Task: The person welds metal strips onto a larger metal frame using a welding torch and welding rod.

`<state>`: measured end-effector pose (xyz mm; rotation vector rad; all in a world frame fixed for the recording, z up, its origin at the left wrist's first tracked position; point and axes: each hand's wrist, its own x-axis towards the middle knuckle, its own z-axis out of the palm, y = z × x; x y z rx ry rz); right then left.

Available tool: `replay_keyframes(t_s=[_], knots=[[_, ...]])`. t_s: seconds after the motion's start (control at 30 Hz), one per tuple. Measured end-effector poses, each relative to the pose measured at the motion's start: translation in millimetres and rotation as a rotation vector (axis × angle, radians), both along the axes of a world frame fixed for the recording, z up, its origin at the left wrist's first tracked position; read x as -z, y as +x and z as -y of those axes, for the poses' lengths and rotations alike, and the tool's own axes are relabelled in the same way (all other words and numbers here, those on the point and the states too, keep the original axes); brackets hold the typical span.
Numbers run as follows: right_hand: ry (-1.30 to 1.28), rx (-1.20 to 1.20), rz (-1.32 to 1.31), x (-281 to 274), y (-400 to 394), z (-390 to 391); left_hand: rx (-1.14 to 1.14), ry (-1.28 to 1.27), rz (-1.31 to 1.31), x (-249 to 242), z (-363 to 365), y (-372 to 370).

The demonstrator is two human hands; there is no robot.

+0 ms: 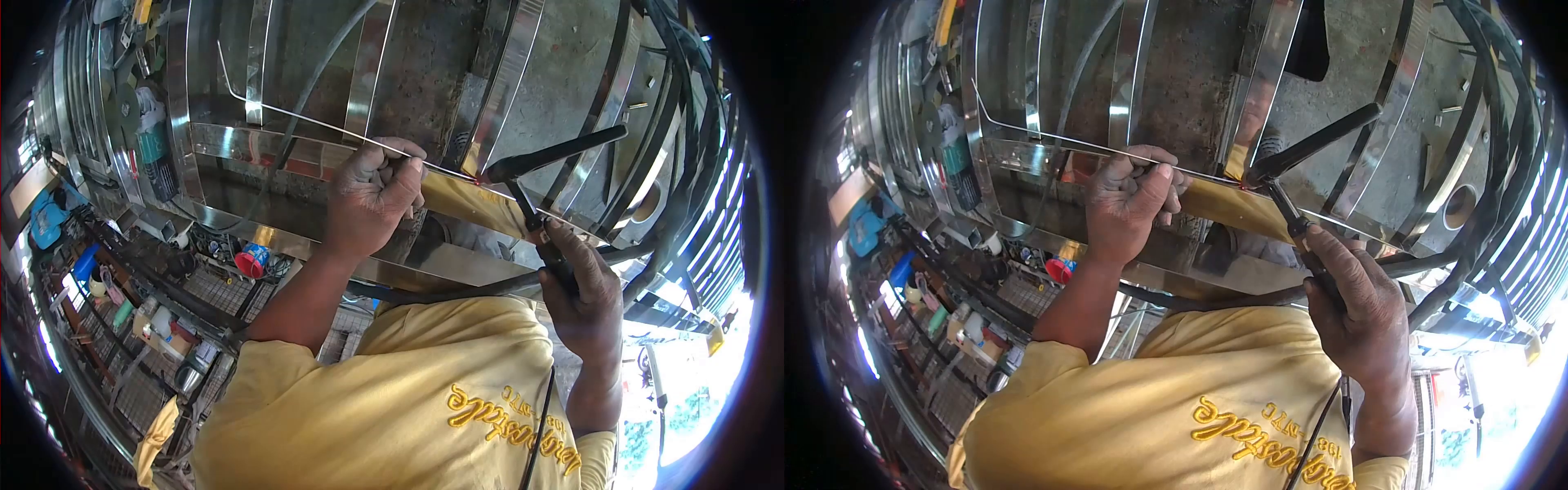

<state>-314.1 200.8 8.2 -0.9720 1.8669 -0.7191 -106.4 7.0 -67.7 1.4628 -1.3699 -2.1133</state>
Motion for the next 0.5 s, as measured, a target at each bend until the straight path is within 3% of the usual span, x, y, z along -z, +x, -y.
replay_keyframes(t_s=[0.1,0.27,0.5], knots=[[0.017,0.021,0.038,1.3,1.1,-3.7,0.093,-0.152,0.015,7.1,-0.4,6.2],[0.019,0.031,0.005,-1.0,1.1,-0.6,-0.001,-0.013,-0.018,1.8,0.0,-1.0],[0.045,0.002,0.0,-4.0,-1.9,2.7,0.005,-0.023,-0.013,2.6,-0.8,0.7]])
